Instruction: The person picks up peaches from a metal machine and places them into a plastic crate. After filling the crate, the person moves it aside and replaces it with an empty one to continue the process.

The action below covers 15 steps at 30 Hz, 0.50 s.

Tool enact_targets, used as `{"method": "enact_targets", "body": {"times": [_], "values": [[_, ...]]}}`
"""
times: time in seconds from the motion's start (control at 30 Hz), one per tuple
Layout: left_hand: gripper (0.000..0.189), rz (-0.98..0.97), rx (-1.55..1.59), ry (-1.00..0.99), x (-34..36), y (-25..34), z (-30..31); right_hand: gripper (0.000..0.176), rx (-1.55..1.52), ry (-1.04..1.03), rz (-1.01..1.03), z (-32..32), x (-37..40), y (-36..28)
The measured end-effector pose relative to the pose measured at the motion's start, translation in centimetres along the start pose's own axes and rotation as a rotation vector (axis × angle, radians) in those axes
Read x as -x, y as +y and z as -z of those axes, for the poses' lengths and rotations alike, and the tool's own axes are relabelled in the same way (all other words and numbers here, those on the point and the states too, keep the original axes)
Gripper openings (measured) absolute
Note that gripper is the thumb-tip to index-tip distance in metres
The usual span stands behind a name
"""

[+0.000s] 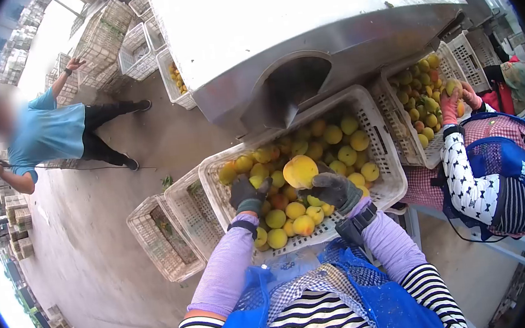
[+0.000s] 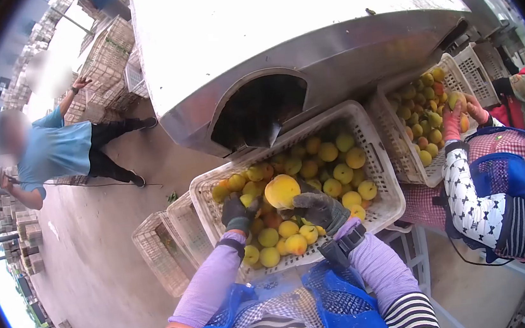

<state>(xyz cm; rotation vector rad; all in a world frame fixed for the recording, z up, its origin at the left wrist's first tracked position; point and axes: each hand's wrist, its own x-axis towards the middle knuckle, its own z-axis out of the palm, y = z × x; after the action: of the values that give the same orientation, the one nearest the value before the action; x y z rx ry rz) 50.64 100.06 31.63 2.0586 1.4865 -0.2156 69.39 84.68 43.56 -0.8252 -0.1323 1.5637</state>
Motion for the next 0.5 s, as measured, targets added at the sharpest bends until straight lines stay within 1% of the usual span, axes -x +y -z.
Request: {"method": "enact_targets", "body": {"times": [0.07,0.1,0.13,0.17,0.2,0.27,0.33,0.37,0.43,0.47,0.5], "values": [[0.076,-0.048,-0.004,-0.006,0.3,0.3,0.6,0.07,0.182,-0.07,0.06,-0.5,1.0,-0.7],[0.076,-0.042,0.078,-0.049,0.0,0.5,1.0,0.072,0.273,-0.101,0.095,-0.7,1.5,-1.1],[0.076,-0.037,0.156,-0.097,0.0,0.9,1.9,0.077,0.328,-0.057,0.073,-1.8,2.4,-1.9],[0.076,-0.03,0.234,-0.153,0.3,1.1,2.3,0.08,0.431,-0.024,0.134,-1.9,2.9,-1.5],[0.075,-0.099,0.502,-0.214,1.1,1.5,2.6,0.082,0.537,0.009,0.192,-2.2,3.1,-1.4],[0.072,-0.244,1.037,-0.34,5.0,4.0,6.0,0.087,0.783,0.097,0.356,-2.0,3.1,-1.4],[0.063,-0.382,1.328,-0.449,9.8,5.8,8.5,0.093,1.058,0.209,0.533,-1.3,3.5,-0.2],[0.06,-0.453,1.479,-0.493,11.4,6.3,9.3,0.094,1.137,0.235,0.547,-2.1,3.9,-0.2],[0.061,-0.522,1.338,-0.351,12.5,6.5,10.2,0.096,1.292,0.284,0.586,-4.3,4.8,-0.5],[0.061,-0.554,1.262,-0.282,12.8,6.4,10.6,0.096,1.315,0.28,0.617,-4.6,4.9,-0.5],[0.062,-0.548,1.242,-0.258,13.1,6.4,11.0,0.096,1.337,0.28,0.647,-4.7,5.0,-0.4]]}}
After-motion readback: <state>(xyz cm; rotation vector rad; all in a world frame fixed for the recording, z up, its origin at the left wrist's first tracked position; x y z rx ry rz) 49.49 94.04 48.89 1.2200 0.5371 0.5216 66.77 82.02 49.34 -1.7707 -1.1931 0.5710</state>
